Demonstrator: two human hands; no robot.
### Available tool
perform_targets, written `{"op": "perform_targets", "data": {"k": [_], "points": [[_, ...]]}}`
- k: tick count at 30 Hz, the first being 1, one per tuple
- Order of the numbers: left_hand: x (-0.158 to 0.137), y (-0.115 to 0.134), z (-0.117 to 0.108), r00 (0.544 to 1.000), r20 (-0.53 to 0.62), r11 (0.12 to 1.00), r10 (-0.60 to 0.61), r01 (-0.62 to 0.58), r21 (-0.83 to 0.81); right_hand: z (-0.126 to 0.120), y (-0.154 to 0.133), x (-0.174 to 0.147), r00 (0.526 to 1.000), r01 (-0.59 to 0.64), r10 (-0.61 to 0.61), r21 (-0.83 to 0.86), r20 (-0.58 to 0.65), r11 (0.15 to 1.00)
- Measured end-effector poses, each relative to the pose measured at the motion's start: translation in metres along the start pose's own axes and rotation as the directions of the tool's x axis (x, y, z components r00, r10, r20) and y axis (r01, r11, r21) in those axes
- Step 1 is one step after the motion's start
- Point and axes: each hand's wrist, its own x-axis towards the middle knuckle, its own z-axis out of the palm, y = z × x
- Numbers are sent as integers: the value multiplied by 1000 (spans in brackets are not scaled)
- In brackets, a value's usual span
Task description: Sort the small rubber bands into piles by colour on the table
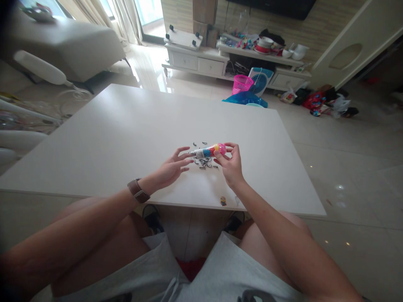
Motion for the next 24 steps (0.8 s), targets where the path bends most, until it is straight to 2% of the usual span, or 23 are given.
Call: {"op": "perform_targets", "data": {"k": [4,9,18,24], "points": [[-3,1,3,998,61,999,-35,37,-32,4,-1,-3,998,-49,47,46,42,998],[-1,-1,1,998,61,999,-2,-1,33,3,-3,-3,999,-37,35,72,32,997],[3,3,0,989,-148,996,-4,-9,-85,-1,-4,-1,1000,-26,26,67,-1,997],[7,2,-2,984,-176,995,-22,5,-98,-3,-5,-1,1000,-16,17,48,-22,999]]}}
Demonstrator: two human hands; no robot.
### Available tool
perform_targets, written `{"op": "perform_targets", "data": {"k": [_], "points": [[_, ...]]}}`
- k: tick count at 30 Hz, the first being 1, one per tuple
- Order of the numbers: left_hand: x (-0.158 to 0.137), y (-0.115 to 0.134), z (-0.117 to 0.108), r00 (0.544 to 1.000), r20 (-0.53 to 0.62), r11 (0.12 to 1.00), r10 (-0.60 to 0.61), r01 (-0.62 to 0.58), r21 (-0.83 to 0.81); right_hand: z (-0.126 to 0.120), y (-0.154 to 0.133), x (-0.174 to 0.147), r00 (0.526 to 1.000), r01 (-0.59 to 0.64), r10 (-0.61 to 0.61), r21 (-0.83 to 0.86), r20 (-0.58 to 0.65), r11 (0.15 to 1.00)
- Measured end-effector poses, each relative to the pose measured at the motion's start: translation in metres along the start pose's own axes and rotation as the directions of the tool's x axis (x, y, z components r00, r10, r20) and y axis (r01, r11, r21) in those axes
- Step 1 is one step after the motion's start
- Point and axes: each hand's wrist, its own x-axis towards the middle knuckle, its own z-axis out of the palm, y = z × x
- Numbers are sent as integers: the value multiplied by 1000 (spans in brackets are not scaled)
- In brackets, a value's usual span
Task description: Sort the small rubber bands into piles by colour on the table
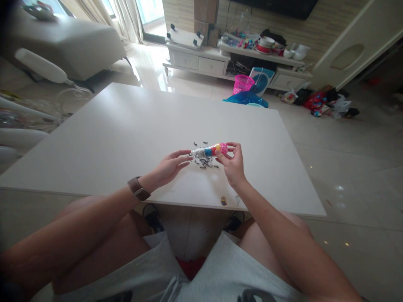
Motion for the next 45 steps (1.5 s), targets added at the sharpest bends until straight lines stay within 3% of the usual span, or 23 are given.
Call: {"op": "perform_targets", "data": {"k": [6,14,17,21,25,29,33,37,41,45], "points": [[-2,1,-1,1000,3,999,-29,28,37,1,-2,-1,1000,-24,24,10,-5,1000],[-12,5,8,972,206,993,-115,106,55,8,-7,-9,978,-203,193,146,80,968],[-12,4,7,962,250,990,-106,78,121,8,-8,-10,976,-212,201,157,83,965],[-8,2,4,967,240,984,-79,37,176,8,-8,-9,986,-168,163,144,44,975],[-3,0,0,990,137,986,-27,4,165,7,-6,-6,990,-141,141,94,2,986],[-3,1,-4,995,73,985,-66,53,167,5,-2,-5,994,-98,100,33,-46,995],[-7,2,-1,983,134,987,-127,112,113,6,0,-7,994,-109,110,39,-26,993],[-11,3,4,971,204,992,-128,124,34,9,-1,-11,979,-204,200,103,48,974],[-12,4,3,958,250,987,-139,112,118,10,-3,-13,962,-268,256,146,96,952],[-9,3,2,954,270,982,-127,83,169,10,-5,-13,973,-224,213,142,85,964]]}}
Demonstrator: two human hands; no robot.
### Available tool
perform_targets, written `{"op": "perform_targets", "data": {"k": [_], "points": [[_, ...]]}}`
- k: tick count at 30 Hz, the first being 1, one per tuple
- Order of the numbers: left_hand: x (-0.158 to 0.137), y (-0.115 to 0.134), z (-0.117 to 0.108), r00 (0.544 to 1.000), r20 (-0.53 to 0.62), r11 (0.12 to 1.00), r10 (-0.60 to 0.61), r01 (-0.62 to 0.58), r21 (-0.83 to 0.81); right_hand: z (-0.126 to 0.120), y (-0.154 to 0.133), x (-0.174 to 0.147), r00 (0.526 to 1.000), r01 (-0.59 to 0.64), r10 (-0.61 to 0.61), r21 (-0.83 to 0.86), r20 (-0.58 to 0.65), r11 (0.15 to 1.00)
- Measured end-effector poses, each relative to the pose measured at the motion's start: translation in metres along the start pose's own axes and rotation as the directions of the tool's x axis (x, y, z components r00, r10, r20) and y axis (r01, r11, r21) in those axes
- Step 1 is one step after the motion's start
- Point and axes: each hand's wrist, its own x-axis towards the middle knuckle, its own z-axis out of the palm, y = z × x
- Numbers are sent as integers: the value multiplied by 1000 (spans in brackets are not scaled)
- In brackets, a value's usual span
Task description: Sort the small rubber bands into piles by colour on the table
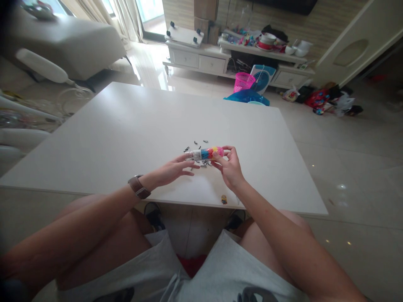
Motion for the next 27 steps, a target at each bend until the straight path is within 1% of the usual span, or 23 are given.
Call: {"op": "perform_targets", "data": {"k": [2,6,9,11,14,16,18,20,23,27], "points": [[2,-1,0,1000,-21,1000,12,-13,-14,0,-1,1,1000,24,-25,-8,-11,1000],[4,-1,-2,993,-104,997,47,-52,-53,-1,-1,3,998,38,-39,-25,-57,999],[3,0,-5,989,-138,997,46,-53,-52,-4,-3,5,995,42,-45,-35,-88,998],[1,2,-5,993,-116,997,30,-37,-61,-4,-4,5,996,36,-38,-29,-83,999],[-1,3,-2,1000,-30,996,7,-9,-84,-3,-3,2,999,-2,2,-14,-39,1000],[-1,2,-1,1000,13,999,0,1,-53,-2,-1,0,1000,-31,31,-11,-5,999],[-1,1,-1,1000,25,1000,8,-8,10,-2,0,-1,999,-48,48,-15,14,999],[0,0,-3,999,28,997,23,-24,66,-2,0,-2,998,-53,53,-20,25,998],[2,-2,-5,998,17,994,64,-65,85,-2,-1,-2,999,-39,39,-14,30,999],[6,-3,-4,992,-69,993,110,-107,46,1,-2,-1,1000,-14,14,-13,3,1000]]}}
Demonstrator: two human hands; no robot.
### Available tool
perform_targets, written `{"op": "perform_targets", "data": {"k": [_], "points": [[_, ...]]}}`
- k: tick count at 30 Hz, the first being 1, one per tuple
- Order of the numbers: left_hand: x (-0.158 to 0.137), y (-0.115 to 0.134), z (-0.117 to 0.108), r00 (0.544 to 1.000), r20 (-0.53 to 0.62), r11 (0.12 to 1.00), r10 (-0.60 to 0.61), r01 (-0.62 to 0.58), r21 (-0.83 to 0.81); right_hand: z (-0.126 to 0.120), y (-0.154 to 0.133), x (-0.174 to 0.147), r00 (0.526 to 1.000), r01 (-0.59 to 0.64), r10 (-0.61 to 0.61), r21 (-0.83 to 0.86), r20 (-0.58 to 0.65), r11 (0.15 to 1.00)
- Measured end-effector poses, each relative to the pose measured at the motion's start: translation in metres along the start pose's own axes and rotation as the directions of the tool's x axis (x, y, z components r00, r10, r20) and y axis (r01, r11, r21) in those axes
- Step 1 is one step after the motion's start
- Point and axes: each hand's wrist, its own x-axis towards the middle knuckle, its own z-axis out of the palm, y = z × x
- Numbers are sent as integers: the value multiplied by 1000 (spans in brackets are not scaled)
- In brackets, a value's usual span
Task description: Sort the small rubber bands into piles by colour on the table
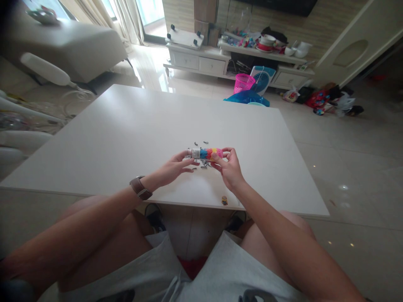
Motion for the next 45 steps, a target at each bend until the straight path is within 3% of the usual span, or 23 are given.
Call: {"op": "perform_targets", "data": {"k": [5,10,14,19,27,33,37,40,45], "points": [[1,0,-1,992,-125,997,-26,16,-77,-2,6,3,998,34,-36,-44,-51,998],[2,0,-5,975,-218,995,-54,35,-91,-9,4,6,970,196,-219,-198,-105,960],[5,-2,-8,947,-319,999,-40,29,-39,-10,-6,4,910,364,-409,-350,-63,863],[9,-6,-12,894,-449,999,5,16,44,-8,-16,2,869,461,-490,-453,59,763],[9,-6,-11,890,-455,993,23,34,117,-7,-19,4,803,555,-569,-574,178,602],[6,-4,-5,908,-419,986,21,51,161,-12,-18,6,668,662,-676,-663,311,349],[5,-3,-2,924,-380,983,37,35,181,-13,-20,6,596,707,-703,-668,388,231],[3,-2,-1,932,-360,979,40,35,200,-12,-21,5,563,722,-724,-664,399,195],[1,0,0,937,-346,967,39,51,248,-14,-21,6,559,722,-730,-664,394,194]]}}
